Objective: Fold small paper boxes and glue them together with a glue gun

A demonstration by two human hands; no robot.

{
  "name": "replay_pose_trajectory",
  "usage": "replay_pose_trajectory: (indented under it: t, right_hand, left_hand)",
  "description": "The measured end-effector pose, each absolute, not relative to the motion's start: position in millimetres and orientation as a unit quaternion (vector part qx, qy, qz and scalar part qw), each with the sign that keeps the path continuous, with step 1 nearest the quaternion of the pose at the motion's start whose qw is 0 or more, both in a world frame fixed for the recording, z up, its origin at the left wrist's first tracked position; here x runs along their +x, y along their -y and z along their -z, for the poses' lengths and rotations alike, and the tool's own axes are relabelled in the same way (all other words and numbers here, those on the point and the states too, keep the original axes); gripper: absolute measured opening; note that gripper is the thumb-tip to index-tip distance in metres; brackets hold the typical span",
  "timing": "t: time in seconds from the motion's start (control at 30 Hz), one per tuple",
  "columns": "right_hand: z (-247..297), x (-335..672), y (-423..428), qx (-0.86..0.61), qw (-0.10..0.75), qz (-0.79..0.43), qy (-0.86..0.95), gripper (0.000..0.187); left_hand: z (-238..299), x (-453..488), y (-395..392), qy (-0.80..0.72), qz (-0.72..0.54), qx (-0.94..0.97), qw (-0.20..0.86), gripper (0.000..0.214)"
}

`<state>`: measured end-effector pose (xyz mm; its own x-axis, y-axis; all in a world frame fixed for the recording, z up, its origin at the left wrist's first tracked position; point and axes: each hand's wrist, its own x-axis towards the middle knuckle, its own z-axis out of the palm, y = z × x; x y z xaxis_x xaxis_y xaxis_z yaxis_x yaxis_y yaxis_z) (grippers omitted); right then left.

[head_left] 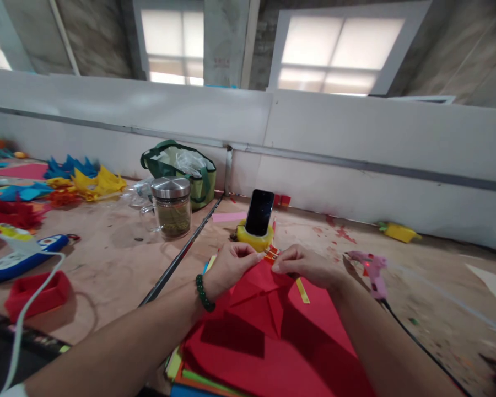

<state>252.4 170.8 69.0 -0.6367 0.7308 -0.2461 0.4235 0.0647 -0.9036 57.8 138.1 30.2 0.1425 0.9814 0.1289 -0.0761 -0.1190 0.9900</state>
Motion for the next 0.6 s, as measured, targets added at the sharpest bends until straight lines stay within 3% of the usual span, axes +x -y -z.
replay_pose_trajectory:
  t: [0.13,0.43,0.5,0.6]
  right_hand:
    - [-68.8,261.2,-175.2,-0.426,0.141,-0.575,0.684,0.027]
    - [-88.5,290.2,-176.5,-0.419,0.041,-0.584,0.695,0.026]
    - [-93.2,292.6,-177.3,-0.438,0.097,-0.557,0.699,0.027]
    - [-92.9,288.4,-187.9,-0.505,0.253,-0.487,0.666,0.027]
  left_hand:
    - [-32.0,56.0,-139.3,-0.418,-0.513,0.542,0.518,0.034]
    - [-24.1,43.2,-152.2,-0.430,-0.459,0.568,0.530,0.036]
    - [-19.5,44.6,-148.1,-0.430,-0.415,0.606,0.525,0.035]
    - [-16.3,47.3,-145.2,-0.442,-0.387,0.657,0.473,0.030]
